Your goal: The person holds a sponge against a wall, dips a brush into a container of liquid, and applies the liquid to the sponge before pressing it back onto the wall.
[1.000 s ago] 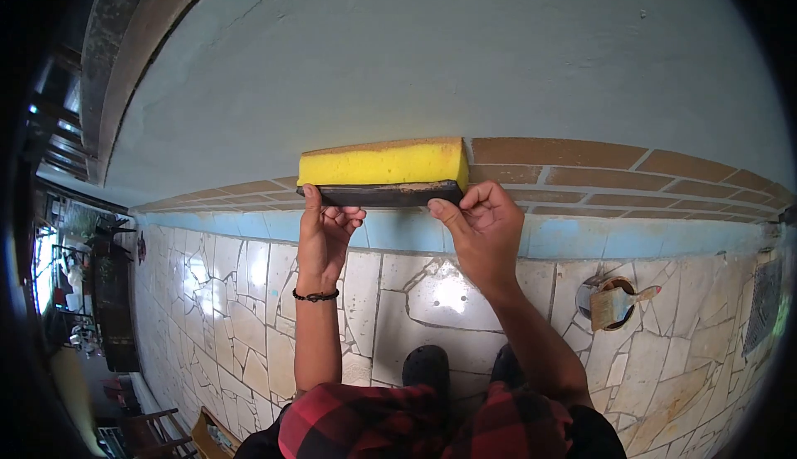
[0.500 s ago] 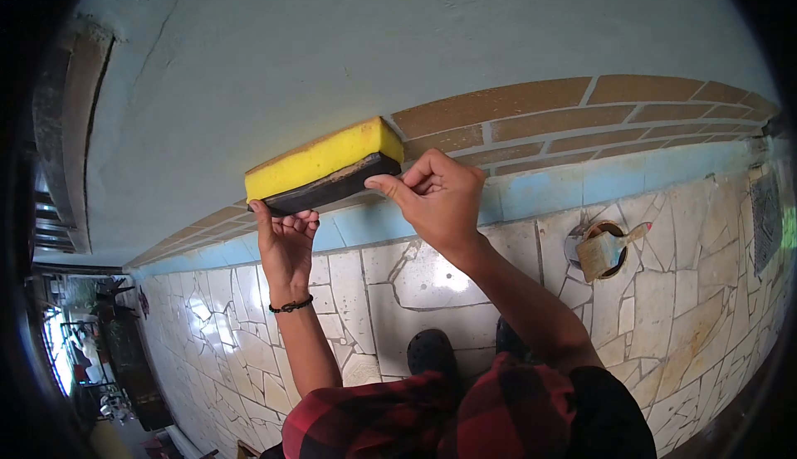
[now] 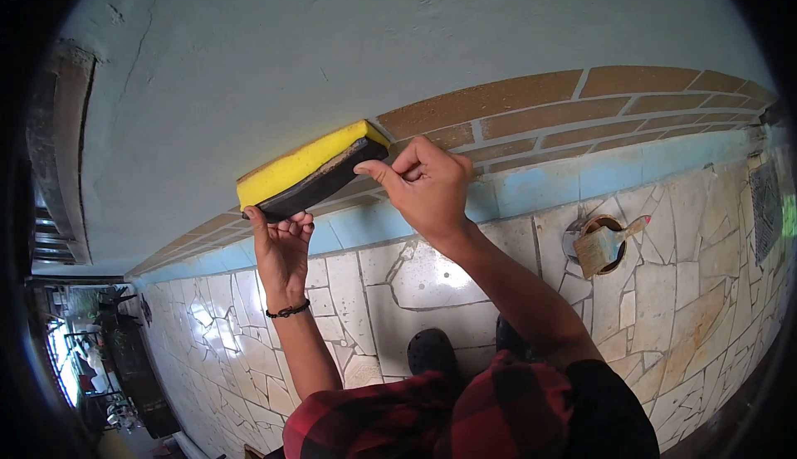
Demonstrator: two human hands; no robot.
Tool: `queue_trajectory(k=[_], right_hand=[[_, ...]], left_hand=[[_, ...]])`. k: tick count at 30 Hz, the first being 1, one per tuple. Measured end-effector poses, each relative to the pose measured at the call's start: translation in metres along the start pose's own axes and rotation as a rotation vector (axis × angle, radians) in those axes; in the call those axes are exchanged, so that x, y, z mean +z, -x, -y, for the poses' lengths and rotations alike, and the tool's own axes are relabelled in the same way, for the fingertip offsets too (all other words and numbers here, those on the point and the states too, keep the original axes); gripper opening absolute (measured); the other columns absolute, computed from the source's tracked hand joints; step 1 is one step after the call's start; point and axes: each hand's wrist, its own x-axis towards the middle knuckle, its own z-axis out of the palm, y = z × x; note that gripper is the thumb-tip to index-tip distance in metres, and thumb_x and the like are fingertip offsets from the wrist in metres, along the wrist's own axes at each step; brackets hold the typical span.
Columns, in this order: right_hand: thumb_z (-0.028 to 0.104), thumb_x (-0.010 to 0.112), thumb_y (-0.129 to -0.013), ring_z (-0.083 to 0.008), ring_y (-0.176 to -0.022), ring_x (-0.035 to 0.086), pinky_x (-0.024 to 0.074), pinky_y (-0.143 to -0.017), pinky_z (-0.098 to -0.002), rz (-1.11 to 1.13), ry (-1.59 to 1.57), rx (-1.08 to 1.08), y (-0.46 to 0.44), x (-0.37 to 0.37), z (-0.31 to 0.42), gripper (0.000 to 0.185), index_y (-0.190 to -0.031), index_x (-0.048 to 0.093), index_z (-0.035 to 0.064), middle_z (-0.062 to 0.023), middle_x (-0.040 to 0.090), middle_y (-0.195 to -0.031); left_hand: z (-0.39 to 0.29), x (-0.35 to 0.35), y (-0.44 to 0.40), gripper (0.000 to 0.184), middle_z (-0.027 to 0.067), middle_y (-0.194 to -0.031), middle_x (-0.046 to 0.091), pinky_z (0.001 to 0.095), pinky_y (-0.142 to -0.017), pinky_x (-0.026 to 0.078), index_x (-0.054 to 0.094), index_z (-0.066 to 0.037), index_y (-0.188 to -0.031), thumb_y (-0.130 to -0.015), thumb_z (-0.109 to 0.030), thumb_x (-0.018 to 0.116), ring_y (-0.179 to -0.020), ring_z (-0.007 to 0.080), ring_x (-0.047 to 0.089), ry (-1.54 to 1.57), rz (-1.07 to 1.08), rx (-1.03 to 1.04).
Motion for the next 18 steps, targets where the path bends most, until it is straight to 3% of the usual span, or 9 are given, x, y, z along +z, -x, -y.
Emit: queue_trajectory(k=[18], right_hand=[[0.013,0.090,-0.076,0.0006,-0.049,0.043,0.0338,-0.044,-0.0189,-0.062,0.034,-0.052,-0.0047,0.0027,0.0033,0.041,-0.062,0.051,0.0069,0.0025,0.052,-0.051]], left_hand=[[0.0001,-0.0009,-0.0009,0.063,0.0115,-0.086,0.070,0.0312,-0.078,0.055,0.062,-0.002,-0.110,-0.094,-0.063,0.056,-0.080,0.0214,0.069,0.028,-0.009,-0.014]])
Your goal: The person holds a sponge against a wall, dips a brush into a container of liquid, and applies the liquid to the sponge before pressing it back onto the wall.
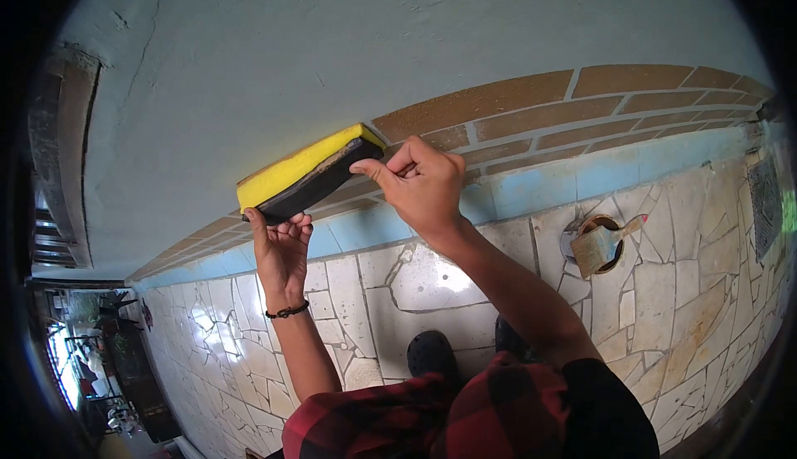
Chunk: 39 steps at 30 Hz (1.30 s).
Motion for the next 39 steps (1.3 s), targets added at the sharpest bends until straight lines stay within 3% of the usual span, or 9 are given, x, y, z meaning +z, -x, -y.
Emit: queue_trajectory(k=[4,16,19,22,28,31,34,39], right_hand=[[0.016,0.090,-0.075,-0.0030,-0.046,0.043,0.0345,-0.042,-0.0216,-0.003,-0.001,0.068,0.009,0.002,0.000,0.044,-0.062,0.049,0.0068,-0.0012,0.052,-0.050],[0.016,0.091,-0.075,-0.0034,-0.046,0.044,0.0353,-0.043,-0.0219,0.014,-0.008,0.034,-0.002,0.001,-0.001,0.043,-0.062,0.050,0.0063,-0.0007,0.052,-0.050],[0.016,0.091,-0.074,-0.0030,-0.046,0.045,0.0354,-0.043,-0.0219,0.012,-0.009,0.051,0.001,0.001,0.000,0.043,-0.061,0.050,0.0067,-0.0007,0.053,-0.049],[0.015,0.091,-0.075,-0.0025,-0.047,0.045,0.0353,-0.043,-0.0216,0.028,0.010,0.053,0.002,-0.003,0.006,0.044,-0.061,0.050,0.0071,-0.0009,0.053,-0.049],[0.015,0.090,-0.075,-0.0027,-0.047,0.046,0.0353,-0.043,-0.0210,0.017,0.007,0.047,0.003,-0.001,0.003,0.045,-0.061,0.049,0.0072,-0.0009,0.053,-0.049],[0.017,0.090,-0.075,-0.0028,-0.046,0.046,0.0354,-0.042,-0.0211,0.016,-0.021,0.055,0.001,-0.001,0.003,0.045,-0.061,0.049,0.0073,-0.0007,0.053,-0.049],[0.017,0.091,-0.075,-0.0028,-0.046,0.046,0.0358,-0.043,-0.0213,0.020,0.004,0.030,-0.001,-0.001,-0.002,0.045,-0.061,0.049,0.0071,-0.0008,0.053,-0.049],[0.017,0.091,-0.074,-0.0032,-0.046,0.047,0.0361,-0.043,-0.0216,0.017,0.011,0.055,0.001,-0.002,0.003,0.045,-0.061,0.050,0.0065,-0.0012,0.053,-0.049]], left_hand=[[0.000,-0.001,0.000,0.062,0.0113,-0.085,0.071,0.0312,-0.078,0.055,0.062,-0.003,-0.109,-0.094,-0.063,0.056,-0.080,0.0215,0.070,0.009,0.004,-0.002],[0.000,-0.002,0.000,0.065,0.0128,-0.087,0.070,0.0301,-0.078,0.055,0.058,0.002,-0.116,-0.097,-0.060,0.053,-0.083,0.0215,0.069,0.006,0.014,-0.004],[-0.001,-0.001,0.002,0.065,0.0128,-0.087,0.070,0.0300,-0.077,0.055,0.059,0.002,-0.115,-0.097,-0.060,0.054,-0.083,0.0219,0.069,0.001,0.012,-0.004],[-0.001,0.001,0.001,0.062,0.0128,-0.081,0.071,0.0315,-0.076,0.057,0.062,-0.001,-0.105,-0.095,-0.062,0.055,-0.077,0.0224,0.071,0.000,-0.023,-0.004],[-0.002,0.003,0.001,0.061,0.0129,-0.081,0.071,0.0311,-0.075,0.057,0.063,-0.001,-0.104,-0.095,-0.061,0.055,-0.077,0.0225,0.071,0.009,-0.017,0.005],[-0.001,-0.002,0.001,0.065,0.0134,-0.088,0.070,0.0297,-0.076,0.055,0.059,0.003,-0.116,-0.096,-0.060,0.055,-0.083,0.0220,0.070,0.002,0.018,0.001],[-0.002,0.002,0.002,0.062,0.0128,-0.083,0.071,0.0306,-0.074,0.057,0.062,-0.001,-0.107,-0.094,-0.062,0.057,-0.077,0.0222,0.071,0.004,-0.017,0.001],[-0.002,0.002,0.002,0.062,0.0123,-0.082,0.071,0.0306,-0.074,0.057,0.062,-0.002,-0.108,-0.094,-0.062,0.057,-0.077,0.0219,0.071,0.006,-0.021,-0.007]])
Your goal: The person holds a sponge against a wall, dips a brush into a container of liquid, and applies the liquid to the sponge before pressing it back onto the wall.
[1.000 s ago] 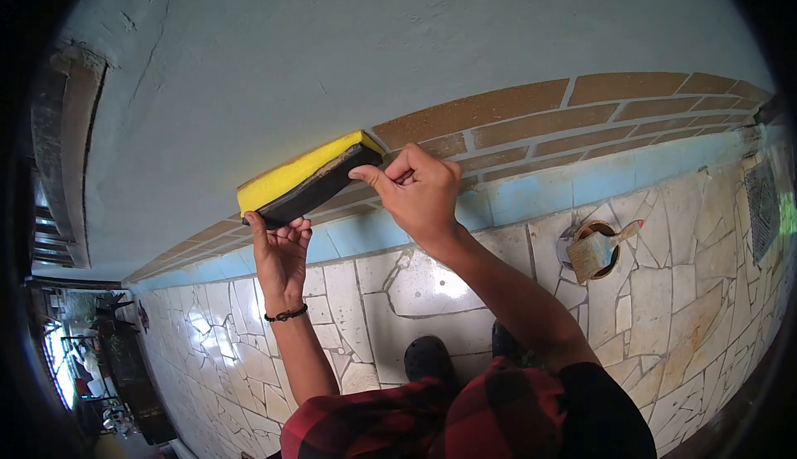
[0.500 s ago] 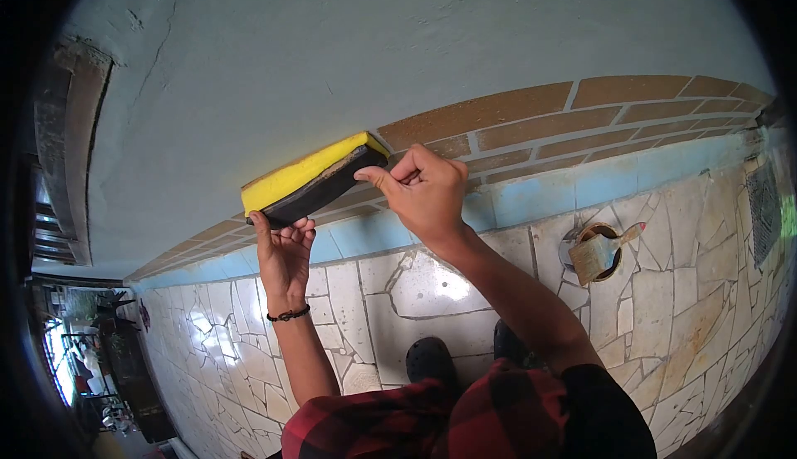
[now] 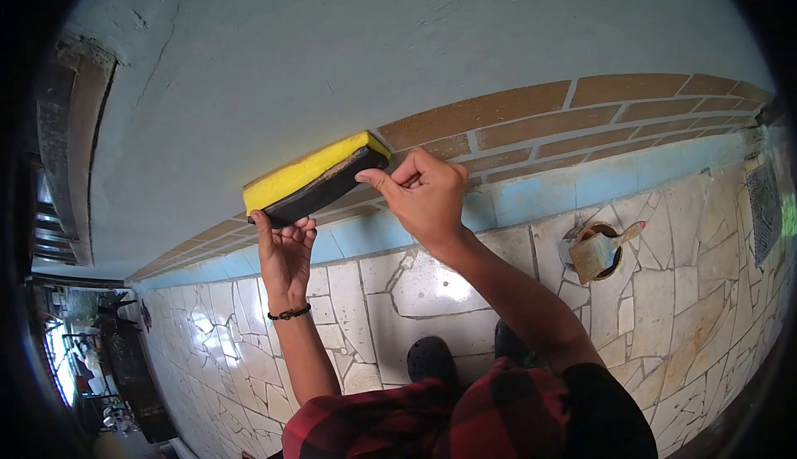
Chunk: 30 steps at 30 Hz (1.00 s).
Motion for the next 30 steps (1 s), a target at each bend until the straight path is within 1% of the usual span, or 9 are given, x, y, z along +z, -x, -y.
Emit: queue_trajectory(k=[4,7,10,19,22,25,27,29,30], right_hand=[[0.017,0.091,-0.074,-0.0035,-0.046,0.046,0.0360,-0.043,-0.0218,-0.007,-0.023,-0.029,0.000,0.000,-0.001,0.044,-0.061,0.051,0.0063,-0.0014,0.053,-0.049],[0.017,0.091,-0.073,-0.0037,-0.046,0.046,0.0362,-0.043,-0.0220,0.009,0.011,-0.031,-0.001,-0.003,0.002,0.044,-0.061,0.051,0.0062,-0.0014,0.053,-0.049],[0.018,0.092,-0.073,-0.0038,-0.045,0.045,0.0361,-0.043,-0.0222,-0.003,0.006,-0.061,-0.007,-0.001,-0.001,0.045,-0.061,0.050,0.0062,-0.0016,0.053,-0.049],[0.019,0.092,-0.073,-0.0039,-0.047,0.044,0.0355,-0.044,-0.0220,-0.011,-0.015,0.002,-0.001,0.003,-0.005,0.045,-0.060,0.050,0.0059,-0.0012,0.052,-0.049],[0.020,0.089,-0.078,-0.0033,-0.049,0.044,0.0354,-0.045,-0.0213,-0.004,-0.101,0.172,0.011,0.007,-0.008,0.045,-0.061,0.050,0.0063,0.0007,0.051,-0.050],[0.021,0.085,-0.083,-0.0027,-0.051,0.047,0.0371,-0.046,-0.0207,0.055,-0.274,0.488,0.028,0.007,0.008,0.043,-0.063,0.050,0.0063,0.0012,0.054,-0.055],[0.021,0.082,-0.087,-0.0056,-0.056,0.057,0.0466,-0.047,-0.0223,0.134,-0.406,0.636,0.039,0.002,0.022,0.038,-0.072,0.051,0.0049,-0.0028,0.060,-0.066],[0.018,0.076,-0.091,-0.0110,-0.069,0.064,0.0511,-0.053,-0.0245,0.169,-0.587,0.811,0.047,0.001,0.031,0.029,-0.083,0.052,0.0055,-0.0103,0.066,-0.085],[0.018,0.076,-0.091,-0.0126,-0.075,0.064,0.0525,-0.057,-0.0265,0.170,-0.631,0.840,0.050,0.001,0.035,0.028,-0.086,0.051,0.0056,-0.0114,0.066,-0.091]], left_hand=[[0.001,-0.005,-0.001,0.065,0.0136,-0.088,0.071,0.0295,-0.076,0.056,0.058,0.002,-0.116,-0.097,-0.060,0.054,-0.083,0.0220,0.070,0.001,0.034,-0.004],[0.001,-0.004,0.000,0.064,0.0135,-0.087,0.071,0.0296,-0.077,0.055,0.058,0.002,-0.116,-0.097,-0.059,0.053,-0.083,0.0220,0.070,0.000,0.035,-0.001],[0.000,-0.002,-0.001,0.062,0.0120,-0.085,0.071,0.0305,-0.076,0.056,0.062,-0.003,-0.108,-0.093,-0.063,0.057,-0.079,0.0214,0.070,-0.013,0.016,-0.003],[0.001,0.000,-0.001,0.061,0.0119,-0.080,0.071,0.0310,-0.074,0.057,0.063,-0.002,-0.105,-0.094,-0.062,0.057,-0.076,0.0221,0.071,-0.007,-0.005,0.007],[0.000,0.000,0.000,0.060,0.0118,-0.080,0.071,0.0309,-0.074,0.057,0.063,-0.002,-0.102,-0.094,-0.062,0.057,-0.077,0.0219,0.071,-0.008,-0.003,0.007],[0.000,-0.001,0.001,0.060,0.0116,-0.080,0.071,0.0311,-0.074,0.057,0.063,-0.002,-0.102,-0.094,-0.062,0.057,-0.077,0.0219,0.071,-0.003,-0.009,0.001],[-0.001,-0.003,-0.001,0.060,0.0116,-0.080,0.071,0.0309,-0.074,0.057,0.063,-0.003,-0.103,-0.094,-0.062,0.058,-0.077,0.0218,0.071,0.001,0.002,0.003],[0.000,-0.004,0.000,0.060,0.0116,-0.080,0.071,0.0304,-0.073,0.057,0.063,-0.003,-0.104,-0.094,-0.062,0.058,-0.077,0.0218,0.071,0.001,-0.003,0.000],[0.000,-0.004,0.000,0.060,0.0116,-0.080,0.071,0.0301,-0.073,0.057,0.063,-0.003,-0.104,-0.094,-0.062,0.058,-0.077,0.0218,0.071,-0.003,-0.011,-0.002]])
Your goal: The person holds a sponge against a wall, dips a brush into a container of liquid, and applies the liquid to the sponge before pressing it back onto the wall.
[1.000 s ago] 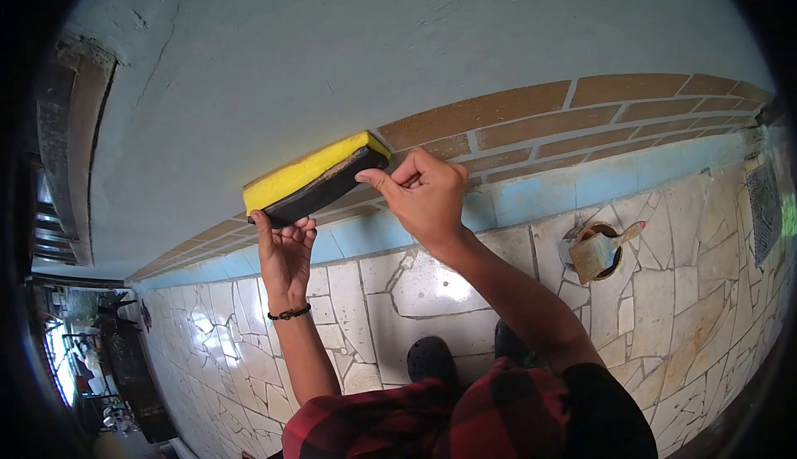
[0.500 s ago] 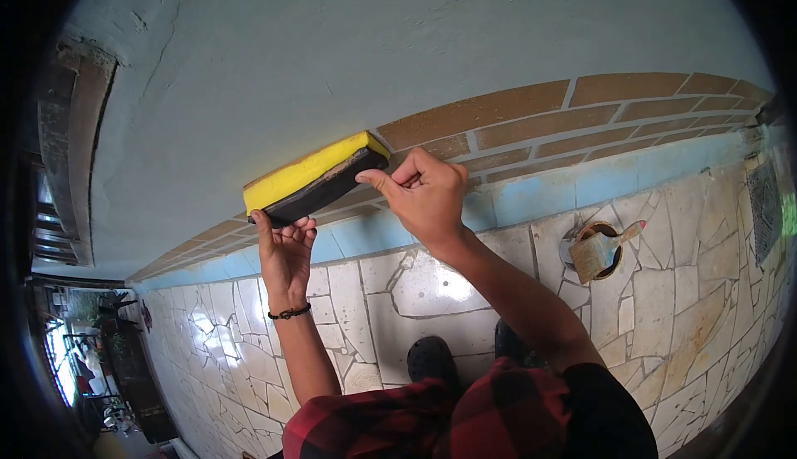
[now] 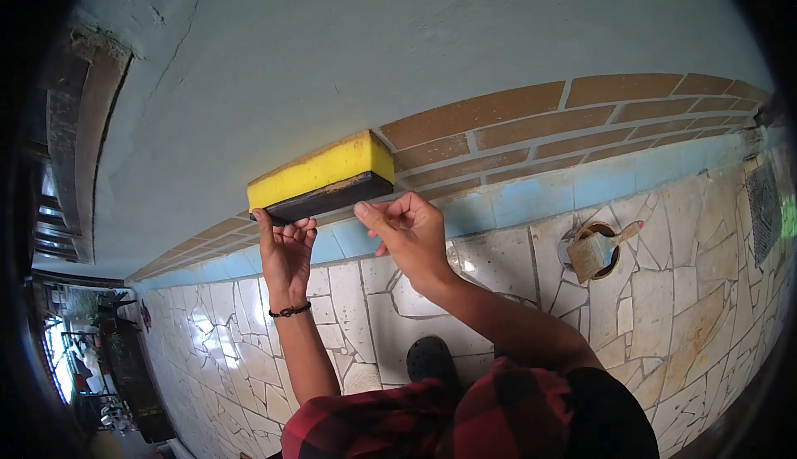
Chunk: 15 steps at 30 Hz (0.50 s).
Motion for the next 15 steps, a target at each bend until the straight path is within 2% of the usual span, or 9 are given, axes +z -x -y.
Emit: queue_trajectory(k=[2,5,8,11,14,15], right_hand=[[0.017,0.075,-0.091,-0.0157,-0.087,0.066,0.0553,-0.066,-0.0307,0.022,-0.088,0.047,0.007,0.003,0.000,0.028,-0.093,0.050,0.0059,-0.0137,0.066,-0.104],[0.018,0.074,-0.092,-0.0191,-0.099,0.064,0.0545,-0.080,-0.0367,-0.029,-0.171,0.042,0.013,0.011,0.000,0.029,-0.098,0.048,0.0071,-0.0136,0.063,-0.110],[0.021,0.074,-0.093,-0.0211,-0.104,0.062,0.0528,-0.086,-0.0391,-0.045,-0.241,0.015,0.015,0.021,0.006,0.031,-0.101,0.047,0.0080,-0.0120,0.061,-0.110],[0.025,0.075,-0.093,-0.0221,-0.107,0.061,0.0518,-0.088,-0.0406,-0.073,-0.233,0.041,0.005,0.022,0.008,0.032,-0.099,0.048,0.0090,-0.0103,0.061,-0.106],[0.030,0.083,-0.085,-0.0137,-0.093,0.063,0.0537,-0.080,-0.0318,-0.131,-0.282,0.077,0.003,0.026,0.016,0.043,-0.096,0.048,0.0076,-0.0069,0.062,-0.096],[0.030,0.084,-0.085,-0.0134,-0.093,0.062,0.0535,-0.080,-0.0315,-0.131,-0.276,0.079,0.004,0.028,0.016,0.043,-0.096,0.049,0.0076,-0.0068,0.063,-0.096]], left_hand=[[-0.001,0.000,0.000,0.060,0.0118,-0.080,0.071,0.0296,-0.072,0.058,0.062,-0.003,-0.104,-0.093,-0.062,0.059,-0.076,0.0217,0.071,-0.005,-0.003,0.000],[0.000,0.000,0.000,0.060,0.0123,-0.080,0.071,0.0293,-0.071,0.058,0.062,-0.002,-0.104,-0.093,-0.061,0.059,-0.076,0.0218,0.071,0.001,0.005,0.005],[0.000,-0.001,0.000,0.059,0.0129,-0.080,0.071,0.0295,-0.071,0.058,0.062,-0.002,-0.104,-0.094,-0.060,0.059,-0.076,0.0220,0.071,0.012,0.002,0.001],[-0.001,-0.002,0.000,0.057,0.0133,-0.080,0.072,0.0296,-0.070,0.058,0.063,-0.002,-0.104,-0.094,-0.059,0.061,-0.076,0.0224,0.072,0.024,-0.003,-0.014],[-0.003,-0.001,0.001,0.056,0.0139,-0.081,0.072,0.0297,-0.072,0.058,0.062,-0.002,-0.107,-0.095,-0.056,0.062,-0.077,0.0229,0.072,0.028,0.009,-0.028],[-0.004,-0.003,0.002,0.056,0.0142,-0.082,0.072,0.0301,-0.073,0.057,0.061,-0.002,-0.110,-0.095,-0.056,0.062,-0.078,0.0231,0.072,0.028,0.021,-0.036]])
